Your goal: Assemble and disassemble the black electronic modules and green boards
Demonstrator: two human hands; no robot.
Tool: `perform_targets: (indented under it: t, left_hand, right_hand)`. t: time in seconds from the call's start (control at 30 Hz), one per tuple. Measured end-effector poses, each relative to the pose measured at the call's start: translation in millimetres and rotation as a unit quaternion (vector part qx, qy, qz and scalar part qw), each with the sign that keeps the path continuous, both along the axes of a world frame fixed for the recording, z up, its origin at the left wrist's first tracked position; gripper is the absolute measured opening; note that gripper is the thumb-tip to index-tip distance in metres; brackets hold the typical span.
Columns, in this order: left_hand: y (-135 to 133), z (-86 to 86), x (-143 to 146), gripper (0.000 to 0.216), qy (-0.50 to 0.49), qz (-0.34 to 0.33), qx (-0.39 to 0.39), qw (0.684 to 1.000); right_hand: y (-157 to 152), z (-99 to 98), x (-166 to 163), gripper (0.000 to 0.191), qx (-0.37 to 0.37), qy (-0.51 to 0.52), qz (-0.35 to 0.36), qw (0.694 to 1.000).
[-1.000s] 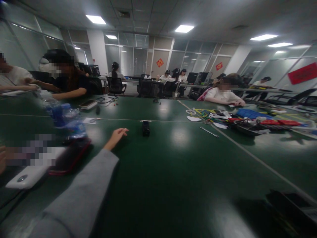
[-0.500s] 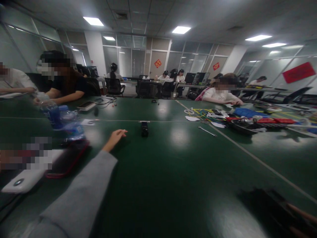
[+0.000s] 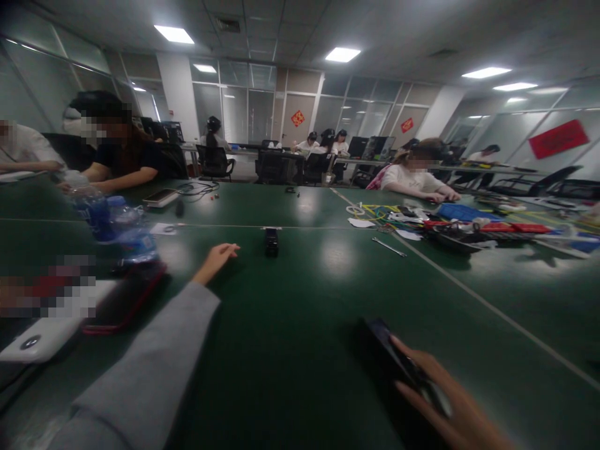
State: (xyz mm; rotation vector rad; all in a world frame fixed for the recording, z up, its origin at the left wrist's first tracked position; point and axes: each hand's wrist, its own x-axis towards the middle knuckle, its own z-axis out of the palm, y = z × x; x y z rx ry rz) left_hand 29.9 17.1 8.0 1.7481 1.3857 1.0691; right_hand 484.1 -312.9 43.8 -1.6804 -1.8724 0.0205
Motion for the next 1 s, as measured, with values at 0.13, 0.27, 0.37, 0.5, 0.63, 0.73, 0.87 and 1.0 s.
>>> perform_targets:
  t: [0.13,0.27,0.37,0.5,0.63,0.73,0.87,1.0]
  left_hand:
    - [3.1,-1.4,0.0,0.045,0.007,0.002,0.003,1.000]
    - [7.5,-4.5,1.4,0.042,0.006,0.005,0.008,1.000]
    - [12.3,-8.5,3.2,0.038,-0.023,0.024,0.020,0.999]
    - [14.6,-10.5,4.3,0.038,-0.053,0.050,0.032,0.997]
    - [9.4,-6.2,5.0,0.047,-0.051,0.054,0.037,0.996]
    - [3.8,-0.8,6.0,0.048,-0.036,0.033,0.024,0.999]
    - [-2.5,6.1,6.7,0.053,-0.022,0.015,0.009,1.000]
    - [-6.3,9.0,6.6,0.069,-0.011,0.002,0.006,1.000]
  right_hand:
    - [50.1,-1.9,-69.6,0.064,-0.135,0.000,0.150,0.979]
    - [118.9,3.1,-165.7,0.068,-0.141,-0.036,0.208,0.967]
    - [179.2,1.8,-224.8,0.071,-0.113,-0.038,0.211,0.970]
    - [244.2,-7.3,-269.2,0.068,-0.084,-0.050,0.135,0.986]
    - [267.9,-17.8,-275.0,0.072,-0.063,-0.024,0.123,0.990]
    - [268.6,-22.0,-269.1,0.068,-0.042,0.013,0.135,0.990]
    - [271.0,-25.5,-265.2,0.054,-0.022,0.042,0.140,0.989]
    - [280.1,-32.8,-263.9,0.050,-0.025,0.090,0.119,0.988]
